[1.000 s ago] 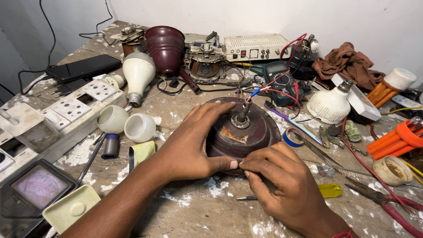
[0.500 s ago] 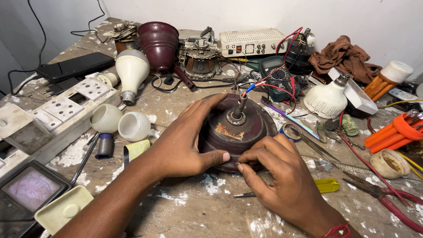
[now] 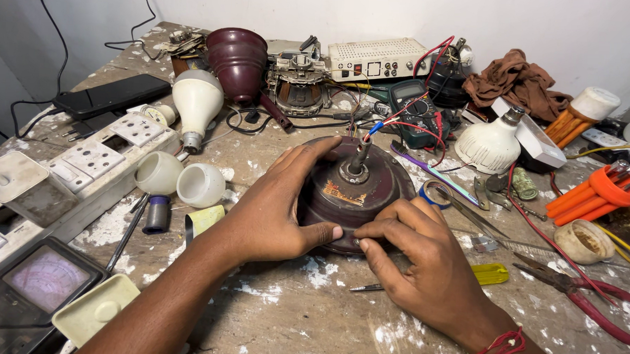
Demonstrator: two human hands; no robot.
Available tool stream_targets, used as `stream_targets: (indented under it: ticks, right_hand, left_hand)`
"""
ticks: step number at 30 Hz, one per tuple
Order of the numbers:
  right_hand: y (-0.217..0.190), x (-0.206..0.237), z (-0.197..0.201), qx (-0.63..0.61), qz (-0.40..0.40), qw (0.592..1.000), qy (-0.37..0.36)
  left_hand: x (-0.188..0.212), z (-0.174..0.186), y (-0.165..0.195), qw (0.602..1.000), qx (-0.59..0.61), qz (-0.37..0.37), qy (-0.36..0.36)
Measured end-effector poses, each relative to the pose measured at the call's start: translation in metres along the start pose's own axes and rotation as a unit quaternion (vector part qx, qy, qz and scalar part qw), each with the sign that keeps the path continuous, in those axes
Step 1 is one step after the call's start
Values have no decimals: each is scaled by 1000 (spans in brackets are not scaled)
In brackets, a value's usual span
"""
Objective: The person works on a ceiling fan motor housing on a cluttered workbench. They hold the fan base steady, use a screwdriver to loosen and tighten screws around the housing, reposition the fan, and handle small parts from a round container while continuing to work on the assembly with the screwdriver.
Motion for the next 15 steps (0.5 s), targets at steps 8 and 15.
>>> stream_targets:
  ticks: [8,15]
  right_hand:
    - [0,-2,7,-11,0,999,31]
    - [-1,-1,-1,-10,-17,1000,2]
  left_hand:
    - [0,0,1,1000,3,-6,0]
    - [0,0,1,1000,5,-1,-1]
Point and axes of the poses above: each hand's wrist, its own x-axis away from the middle knuckle, its own z-axis out of the back of the hand, y = z × x, the point moved 7 cm from there along -x, towards the middle knuckle, and after that the axes turned 9 degrees about y, right-handed, at the moved point
